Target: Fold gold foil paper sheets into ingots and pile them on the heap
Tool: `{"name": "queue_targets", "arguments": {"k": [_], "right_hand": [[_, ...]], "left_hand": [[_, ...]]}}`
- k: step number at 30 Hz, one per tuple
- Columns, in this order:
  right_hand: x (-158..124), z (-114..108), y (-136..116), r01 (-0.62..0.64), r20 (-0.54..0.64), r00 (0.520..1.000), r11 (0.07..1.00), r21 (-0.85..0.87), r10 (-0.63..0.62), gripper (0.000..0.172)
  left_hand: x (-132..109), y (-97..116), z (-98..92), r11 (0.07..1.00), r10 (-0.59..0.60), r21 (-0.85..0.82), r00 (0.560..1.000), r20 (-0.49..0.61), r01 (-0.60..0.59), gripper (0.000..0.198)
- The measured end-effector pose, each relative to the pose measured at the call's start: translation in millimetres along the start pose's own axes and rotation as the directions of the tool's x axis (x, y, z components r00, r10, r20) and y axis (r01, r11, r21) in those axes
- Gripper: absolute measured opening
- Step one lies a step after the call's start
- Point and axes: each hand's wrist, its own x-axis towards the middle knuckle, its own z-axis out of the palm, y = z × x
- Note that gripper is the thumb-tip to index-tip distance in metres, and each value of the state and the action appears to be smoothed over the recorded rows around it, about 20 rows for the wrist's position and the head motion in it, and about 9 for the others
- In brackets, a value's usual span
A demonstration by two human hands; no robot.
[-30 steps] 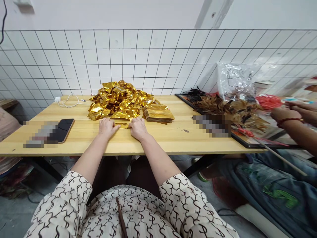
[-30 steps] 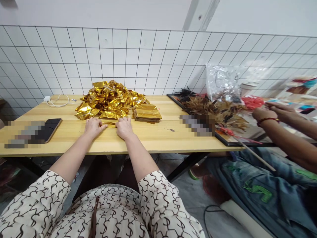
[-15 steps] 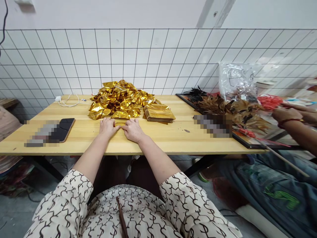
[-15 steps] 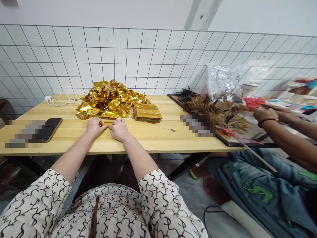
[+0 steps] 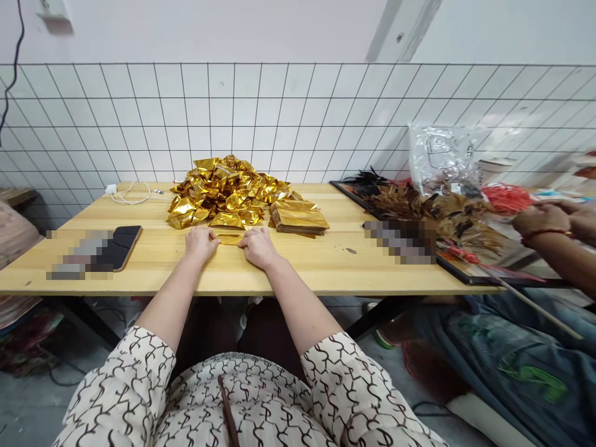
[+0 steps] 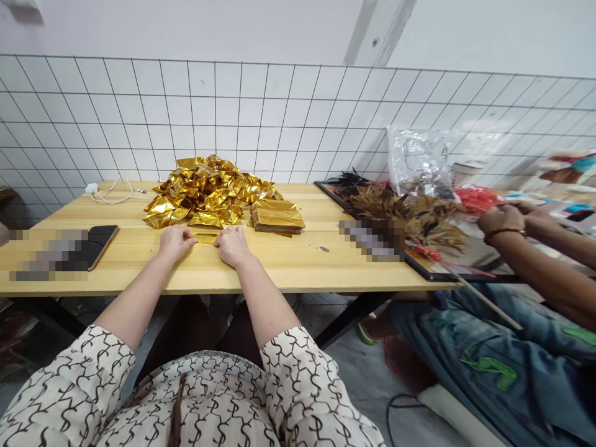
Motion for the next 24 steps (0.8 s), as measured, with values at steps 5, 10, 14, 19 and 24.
{"name": "queue_targets", "arguments": {"k": [5, 10, 14, 19, 24], "right_hand": [[-0.7, -1.4, 8.5, -0.079, -0.001, 0.997, 0.997, 0.020, 0.079, 0.035], [-2.9, -4.7, 8.6, -0.101, 0.019, 0.995, 0.995, 0.015, 0.100, 0.036], [-3.9, -6.3, 4.5, -0.110, 0.023, 0.994, 0.994, -0.012, 0.110, 0.036], [-3.4, -5.4, 2.0, -0.103, 0.020, 0.994, 0.994, -0.047, 0.104, 0.035], [-2.8, -3.3, 0.0, -0.104, 0.005, 0.995, 0.991, -0.080, 0.105, 0.033]], "left_hand": [[1.3, -8.0, -2.2, 0.999, -0.051, -0.012, 0.999, 0.009, 0.052, 0.009], [0.2, -10.1, -2.9, 0.999, -0.041, 0.009, 0.999, -0.001, 0.041, 0.007], [-4.1, -3.7, 1.7, 0.963, 0.271, 0.011, 0.963, -0.003, -0.271, 0.026], [-6.4, -0.3, 8.3, 0.881, 0.474, -0.063, 0.871, 0.132, -0.470, 0.040], [-5.2, -4.4, 11.5, 0.865, 0.500, -0.102, 0.860, 0.100, -0.491, 0.033]]}}
